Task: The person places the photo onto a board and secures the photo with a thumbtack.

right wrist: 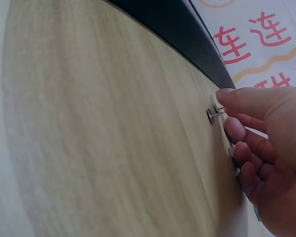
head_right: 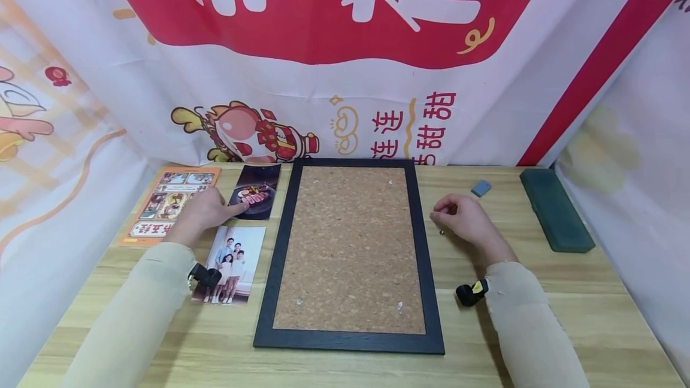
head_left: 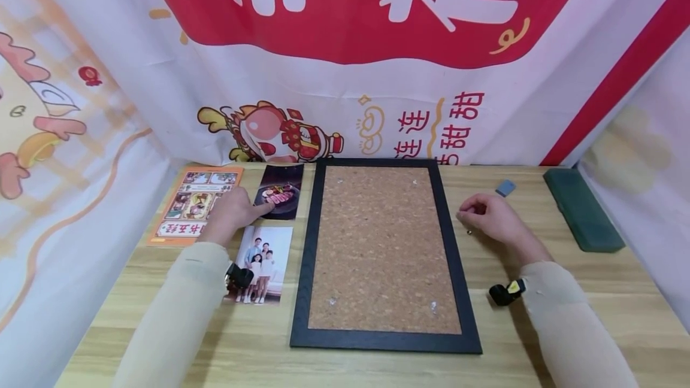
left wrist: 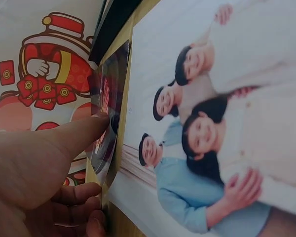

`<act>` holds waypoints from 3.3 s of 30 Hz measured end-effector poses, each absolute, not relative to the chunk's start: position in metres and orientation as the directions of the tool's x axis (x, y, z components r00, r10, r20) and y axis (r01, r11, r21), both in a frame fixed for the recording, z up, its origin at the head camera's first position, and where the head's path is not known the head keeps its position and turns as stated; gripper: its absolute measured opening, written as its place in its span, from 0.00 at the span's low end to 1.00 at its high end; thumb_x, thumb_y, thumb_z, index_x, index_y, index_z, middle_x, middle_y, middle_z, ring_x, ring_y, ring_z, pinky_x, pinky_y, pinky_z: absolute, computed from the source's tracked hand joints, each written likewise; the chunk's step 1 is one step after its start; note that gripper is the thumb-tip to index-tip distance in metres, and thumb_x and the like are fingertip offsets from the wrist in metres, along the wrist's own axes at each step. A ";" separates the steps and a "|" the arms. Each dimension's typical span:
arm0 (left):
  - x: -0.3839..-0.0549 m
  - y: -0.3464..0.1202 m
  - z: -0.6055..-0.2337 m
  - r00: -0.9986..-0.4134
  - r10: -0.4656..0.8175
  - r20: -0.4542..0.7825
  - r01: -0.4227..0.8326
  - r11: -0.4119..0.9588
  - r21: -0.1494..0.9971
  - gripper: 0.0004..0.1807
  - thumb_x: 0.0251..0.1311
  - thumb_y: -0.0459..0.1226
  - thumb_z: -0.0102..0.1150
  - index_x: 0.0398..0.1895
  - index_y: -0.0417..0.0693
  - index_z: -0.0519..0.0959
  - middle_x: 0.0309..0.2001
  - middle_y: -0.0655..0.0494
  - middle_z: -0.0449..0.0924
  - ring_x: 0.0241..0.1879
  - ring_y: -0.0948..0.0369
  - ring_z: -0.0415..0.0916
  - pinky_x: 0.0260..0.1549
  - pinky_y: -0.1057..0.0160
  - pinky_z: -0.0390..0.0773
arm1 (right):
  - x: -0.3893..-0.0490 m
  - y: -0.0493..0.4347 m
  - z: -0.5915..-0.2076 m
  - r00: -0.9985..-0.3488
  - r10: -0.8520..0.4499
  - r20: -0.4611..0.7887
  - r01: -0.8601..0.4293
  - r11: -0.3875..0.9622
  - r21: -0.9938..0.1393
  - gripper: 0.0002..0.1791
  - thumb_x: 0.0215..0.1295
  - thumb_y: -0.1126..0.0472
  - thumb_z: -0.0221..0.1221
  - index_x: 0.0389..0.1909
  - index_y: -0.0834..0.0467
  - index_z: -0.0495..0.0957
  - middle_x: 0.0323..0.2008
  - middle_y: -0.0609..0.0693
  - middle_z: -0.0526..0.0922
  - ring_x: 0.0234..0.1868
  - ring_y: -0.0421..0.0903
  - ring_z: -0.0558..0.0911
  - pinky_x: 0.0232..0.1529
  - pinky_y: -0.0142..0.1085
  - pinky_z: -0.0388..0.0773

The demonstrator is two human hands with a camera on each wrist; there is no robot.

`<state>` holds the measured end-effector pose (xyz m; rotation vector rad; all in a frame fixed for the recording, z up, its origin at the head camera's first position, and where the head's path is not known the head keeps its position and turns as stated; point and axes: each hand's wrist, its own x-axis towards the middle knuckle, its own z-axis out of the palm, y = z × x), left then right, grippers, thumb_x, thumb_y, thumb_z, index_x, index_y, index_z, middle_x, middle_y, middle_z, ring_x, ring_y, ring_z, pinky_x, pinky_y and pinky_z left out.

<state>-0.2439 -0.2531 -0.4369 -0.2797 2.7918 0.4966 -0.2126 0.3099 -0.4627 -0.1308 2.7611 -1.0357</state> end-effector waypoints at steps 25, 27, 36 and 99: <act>-0.239 -0.263 -0.437 -0.938 -0.141 -0.317 -0.257 0.895 0.364 0.31 0.70 0.58 0.66 0.14 0.52 0.70 0.14 0.62 0.64 0.19 0.59 0.66 0.23 0.59 0.66 | -0.206 0.315 -0.468 -0.989 -0.084 -0.119 0.005 0.796 -0.606 0.11 0.78 0.56 0.65 0.49 0.60 0.85 0.43 0.57 0.85 0.44 0.53 0.77 0.45 0.41 0.73; -0.239 -0.263 -0.438 -0.944 -0.124 -0.307 -0.241 0.893 0.380 0.29 0.72 0.56 0.65 0.16 0.52 0.72 0.15 0.62 0.65 0.20 0.59 0.66 0.24 0.59 0.66 | -0.206 0.315 -0.468 -0.990 -0.085 -0.115 0.002 0.800 -0.600 0.11 0.78 0.56 0.65 0.49 0.60 0.85 0.43 0.57 0.85 0.44 0.53 0.77 0.44 0.41 0.73; -0.237 -0.268 -0.442 -0.966 -0.082 -0.244 -0.208 0.808 0.552 0.17 0.77 0.48 0.60 0.38 0.42 0.80 0.36 0.50 0.79 0.31 0.56 0.72 0.30 0.59 0.72 | -0.203 0.316 -0.468 -0.992 -0.068 -0.108 0.012 0.788 -0.616 0.11 0.79 0.56 0.63 0.50 0.60 0.84 0.47 0.59 0.85 0.47 0.54 0.78 0.48 0.42 0.74; -0.225 -0.194 -0.417 -0.972 0.073 -0.222 -0.162 0.478 0.863 0.20 0.82 0.39 0.53 0.69 0.45 0.82 0.73 0.42 0.77 0.67 0.50 0.77 0.69 0.50 0.75 | -0.195 0.304 -0.454 -0.999 0.045 -0.026 0.046 0.503 -0.863 0.20 0.78 0.48 0.64 0.54 0.62 0.87 0.37 0.51 0.89 0.34 0.40 0.84 0.36 0.31 0.85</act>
